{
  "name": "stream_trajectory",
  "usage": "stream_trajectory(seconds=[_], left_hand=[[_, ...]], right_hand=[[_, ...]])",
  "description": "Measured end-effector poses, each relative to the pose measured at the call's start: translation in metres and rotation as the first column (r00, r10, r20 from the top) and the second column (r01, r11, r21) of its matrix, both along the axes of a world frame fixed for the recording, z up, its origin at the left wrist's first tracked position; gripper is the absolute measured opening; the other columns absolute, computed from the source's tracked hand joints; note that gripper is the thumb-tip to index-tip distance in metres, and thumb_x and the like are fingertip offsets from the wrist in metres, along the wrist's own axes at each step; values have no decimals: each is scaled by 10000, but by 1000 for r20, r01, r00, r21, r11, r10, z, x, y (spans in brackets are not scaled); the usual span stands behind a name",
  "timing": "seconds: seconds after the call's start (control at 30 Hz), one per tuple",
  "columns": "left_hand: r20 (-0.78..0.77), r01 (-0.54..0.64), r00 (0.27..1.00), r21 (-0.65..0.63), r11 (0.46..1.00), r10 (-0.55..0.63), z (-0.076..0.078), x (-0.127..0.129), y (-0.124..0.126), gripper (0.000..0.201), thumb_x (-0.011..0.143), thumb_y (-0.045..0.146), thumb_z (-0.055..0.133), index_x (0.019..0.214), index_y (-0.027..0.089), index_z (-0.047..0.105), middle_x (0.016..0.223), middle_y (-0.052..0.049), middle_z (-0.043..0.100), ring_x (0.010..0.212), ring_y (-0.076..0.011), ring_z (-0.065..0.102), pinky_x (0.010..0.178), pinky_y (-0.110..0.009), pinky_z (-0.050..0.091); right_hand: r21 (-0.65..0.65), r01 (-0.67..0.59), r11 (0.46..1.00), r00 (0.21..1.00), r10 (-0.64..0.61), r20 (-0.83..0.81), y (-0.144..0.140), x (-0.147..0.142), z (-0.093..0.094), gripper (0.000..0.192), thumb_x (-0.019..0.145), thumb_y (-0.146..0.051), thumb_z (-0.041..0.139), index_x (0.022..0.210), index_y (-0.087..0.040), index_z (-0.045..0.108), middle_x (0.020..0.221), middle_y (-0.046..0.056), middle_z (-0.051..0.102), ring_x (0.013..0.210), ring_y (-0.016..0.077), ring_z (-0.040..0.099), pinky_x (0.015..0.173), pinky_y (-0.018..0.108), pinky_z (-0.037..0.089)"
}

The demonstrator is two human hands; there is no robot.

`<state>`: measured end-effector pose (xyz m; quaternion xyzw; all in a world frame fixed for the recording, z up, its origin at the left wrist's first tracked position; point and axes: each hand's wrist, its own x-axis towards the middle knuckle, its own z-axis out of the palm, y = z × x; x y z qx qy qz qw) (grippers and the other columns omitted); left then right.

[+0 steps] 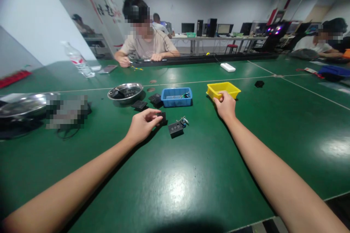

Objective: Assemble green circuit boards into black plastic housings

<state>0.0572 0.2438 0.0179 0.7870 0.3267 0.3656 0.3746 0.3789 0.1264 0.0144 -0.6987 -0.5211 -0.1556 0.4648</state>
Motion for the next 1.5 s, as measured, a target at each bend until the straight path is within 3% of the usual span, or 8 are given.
stream_trajectory(seconds=[0.13, 0.33, 0.5, 0.63, 0.8, 0.93, 1.1, 1.5], left_hand=[[-31, 25, 999, -62, 998, -27, 2, -13, -14, 268, 815, 411, 693, 931, 171, 663, 672, -9, 712, 527, -171, 677, 565, -281, 526], [-45, 26, 999, -52, 998, -28, 2, -17, -17, 217, 819, 387, 683, 824, 193, 587, 722, -40, 746, 694, -223, 754, 673, -316, 561], [-127, 101, 988, 93, 991, -89, 2, -17, -15, 184, 824, 344, 658, 740, 196, 590, 961, -96, 792, 880, -244, 757, 821, -381, 580], [-215, 165, 970, 222, 961, -117, 3, -22, -15, 100, 817, 230, 613, 732, 206, 565, 1015, -79, 796, 944, -240, 755, 865, -380, 573], [-269, 221, 954, 324, 920, -134, 3, -37, -13, 70, 822, 180, 571, 756, 206, 572, 1008, -76, 791, 959, -239, 753, 861, -375, 572], [-286, 243, 948, 365, 899, -140, 5, -46, -9, 33, 821, 191, 597, 797, 193, 620, 1030, -87, 779, 965, -236, 745, 882, -382, 568], [-233, 207, 963, 325, 923, -134, 7, -46, -3, 139, 832, 297, 688, 751, 188, 658, 1026, -95, 780, 935, -234, 740, 875, -390, 571], [-152, 97, 986, 198, 975, -68, 5, -39, -2, 147, 767, 266, 719, 671, 177, 652, 908, -66, 740, 820, -192, 691, 754, -332, 547]], right_hand=[[-20, -76, 997, 997, 76, -15, -6, -2, 4, 160, 907, -312, 647, 1036, -226, 685, 780, 41, 680, 664, 207, 588, 628, 344, 532], [-122, -140, 983, 990, 135, -46, -9, -37, 4, 233, 884, -300, 673, 1086, -190, 706, 753, 31, 674, 659, 196, 615, 640, 343, 535], [-431, -432, 792, 897, 427, -115, -13, -87, 8, 410, 854, -352, 723, 1228, -186, 689, 1017, 79, 679, 801, 188, 642, 779, 355, 542], [-509, -470, 721, 865, 491, -102, -11, -116, 9, 488, 828, -364, 763, 1286, -233, 660, 1182, 97, 627, 1035, 238, 642, 926, 396, 516], [-526, -437, 729, 867, 497, -31, 3, -134, 3, 214, 884, -234, 649, 1082, -200, 723, 1095, 88, 642, 1008, 227, 643, 933, 368, 499], [-487, -406, 773, 889, 458, -14, 18, -144, -2, 289, 852, -140, 584, 1108, -192, 707, 1061, 87, 667, 1023, 242, 633, 936, 372, 496], [-391, -357, 848, 925, 379, -24, 23, -145, -3, 309, 824, -146, 617, 1119, -197, 695, 1128, 96, 630, 1024, 238, 635, 945, 379, 507], [-365, -327, 871, 921, 380, 81, 16, -137, 1, 306, 851, -183, 653, 1157, -189, 671, 1206, 133, 663, 1137, 301, 599, 953, 439, 442]])
